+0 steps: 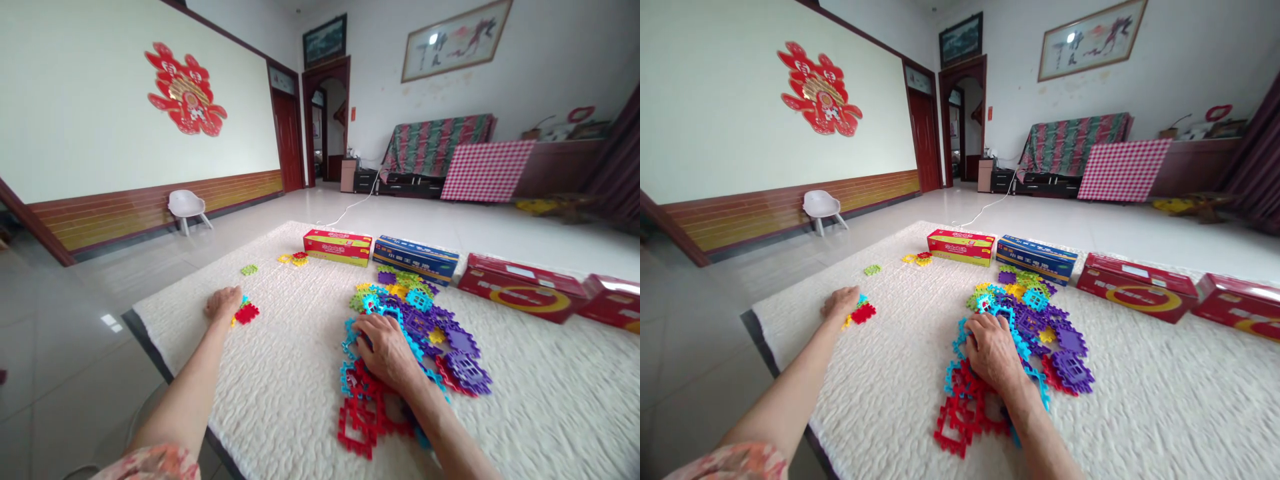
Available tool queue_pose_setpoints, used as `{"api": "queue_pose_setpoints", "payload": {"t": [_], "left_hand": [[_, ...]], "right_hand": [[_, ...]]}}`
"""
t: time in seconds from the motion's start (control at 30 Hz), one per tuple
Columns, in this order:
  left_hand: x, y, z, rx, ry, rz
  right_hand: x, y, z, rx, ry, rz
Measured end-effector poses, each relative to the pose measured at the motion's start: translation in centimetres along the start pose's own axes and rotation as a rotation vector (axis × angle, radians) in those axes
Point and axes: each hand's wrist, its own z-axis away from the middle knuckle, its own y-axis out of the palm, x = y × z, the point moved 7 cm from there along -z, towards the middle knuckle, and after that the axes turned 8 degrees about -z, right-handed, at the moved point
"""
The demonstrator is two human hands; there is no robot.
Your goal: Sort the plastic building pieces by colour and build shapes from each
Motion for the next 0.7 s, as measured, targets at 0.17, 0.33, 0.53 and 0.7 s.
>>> {"api": "queue_pose_setpoints", "payload": {"t": [0.17,0.33,0.53,0.7], "left_hand": [[-4.0,4.4,2.4,0.08,0.039,0.11],[-9.6,5.1,0.6,0.105,0.261,0.229],[-4.7,2.9,-7.4,0.003,0.044,0.021],[-3.7,5.1,-9.0,0.102,0.028,0.004]], "right_hand": [[-0.7,0.0,0.0,-0.031,-0.004,-0.025],[-0.9,-0.4,0.2,-0.063,0.003,-0.047],[-0.6,-0.4,0.2,-0.052,0.02,-0.038],[-0.5,-0.4,0.1,-0.056,0.028,-0.053]]}}
